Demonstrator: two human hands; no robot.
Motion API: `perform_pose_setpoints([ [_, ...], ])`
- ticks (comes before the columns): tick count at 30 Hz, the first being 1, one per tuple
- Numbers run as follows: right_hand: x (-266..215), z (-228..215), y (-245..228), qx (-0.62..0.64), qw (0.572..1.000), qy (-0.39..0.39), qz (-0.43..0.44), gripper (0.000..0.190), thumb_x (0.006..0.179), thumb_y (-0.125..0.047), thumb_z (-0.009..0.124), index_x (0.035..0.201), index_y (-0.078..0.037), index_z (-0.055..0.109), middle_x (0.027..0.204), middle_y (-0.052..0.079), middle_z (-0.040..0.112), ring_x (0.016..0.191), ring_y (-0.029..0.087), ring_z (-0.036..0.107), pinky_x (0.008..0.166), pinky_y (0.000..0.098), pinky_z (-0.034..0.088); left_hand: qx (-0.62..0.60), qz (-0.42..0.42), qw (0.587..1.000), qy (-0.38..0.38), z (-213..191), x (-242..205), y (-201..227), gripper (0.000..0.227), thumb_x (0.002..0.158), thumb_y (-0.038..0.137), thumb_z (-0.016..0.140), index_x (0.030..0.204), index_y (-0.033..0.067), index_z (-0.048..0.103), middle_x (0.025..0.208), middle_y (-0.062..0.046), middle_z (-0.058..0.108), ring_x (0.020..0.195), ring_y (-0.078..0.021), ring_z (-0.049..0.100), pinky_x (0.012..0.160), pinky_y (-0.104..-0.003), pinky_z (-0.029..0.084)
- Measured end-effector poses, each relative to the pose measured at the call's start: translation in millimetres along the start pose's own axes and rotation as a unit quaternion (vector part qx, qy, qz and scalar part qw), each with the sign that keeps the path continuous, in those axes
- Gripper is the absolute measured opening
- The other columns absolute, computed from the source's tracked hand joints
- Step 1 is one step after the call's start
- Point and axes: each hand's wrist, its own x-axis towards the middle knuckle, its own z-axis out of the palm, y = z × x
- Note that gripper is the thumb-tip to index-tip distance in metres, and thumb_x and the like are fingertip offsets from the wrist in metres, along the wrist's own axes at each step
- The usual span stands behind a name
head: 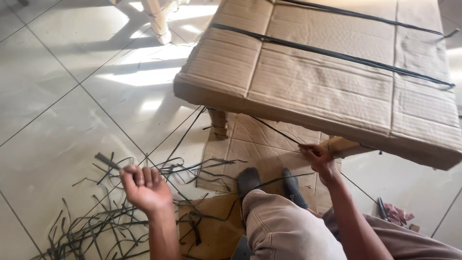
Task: Packaging a wooden chair seat with cardboard and securing it with plastic strips
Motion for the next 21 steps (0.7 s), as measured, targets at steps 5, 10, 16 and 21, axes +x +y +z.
perform_pose_setpoints([
  [5, -6, -40, 12, 0.097, 0.995, 0.001, 0.017, 0.032, 0.091, -0.025, 0.072, 0.115, -0.004, 0.072, 0.068, -0.003, 0.049, 0.052, 0.005, 0.031, 0.044, 0.0209, 0.021, 0.012, 0.114, 0.976, -0.184, 5, -56, -45, 0.025, 0.11, 0.026, 0.052, 0.094, 0.0151, 0.068, 0.062, 0.012, 0.045, 0.046, -0.0015, 0.031, 0.038, -0.019, 0.028],
  [10, -24, -33, 9, 0.121, 0.986, 0.11, -0.043, 0.019, 0.093, -0.018, 0.077, 0.102, -0.002, 0.074, 0.054, -0.003, 0.032, 0.044, 0.002, 0.029, 0.04, 0.0187, 0.024, 0.258, -0.062, 0.898, -0.35, 63, -122, -110, 0.032, 0.104, 0.019, 0.051, 0.088, 0.005, 0.074, 0.065, -0.004, 0.047, 0.061, -0.0096, 0.041, 0.059, -0.027, 0.04],
  [16, -49, -4, -44, 0.059, 0.994, 0.068, -0.069, 0.028, 0.096, -0.031, 0.076, 0.106, -0.005, 0.079, 0.063, 0.002, 0.049, 0.055, 0.004, 0.041, 0.045, 0.0189, 0.031, 0.365, -0.135, 0.765, -0.514, 98, -170, -161, 0.024, 0.105, 0.027, 0.059, 0.094, 0.0148, 0.077, 0.067, -0.006, 0.061, 0.068, -0.015, 0.06, 0.068, -0.033, 0.051],
  [21, -46, 0, -34, 0.077, 0.992, 0.053, -0.086, 0.022, 0.093, -0.024, 0.076, 0.106, -0.007, 0.081, 0.061, 0.005, 0.054, 0.054, 0.007, 0.045, 0.045, 0.0206, 0.034, 0.415, -0.074, 0.702, -0.574, 113, -180, -175, 0.023, 0.108, 0.026, 0.058, 0.098, 0.0158, 0.075, 0.07, -0.007, 0.058, 0.069, -0.0222, 0.06, 0.067, -0.037, 0.051],
])
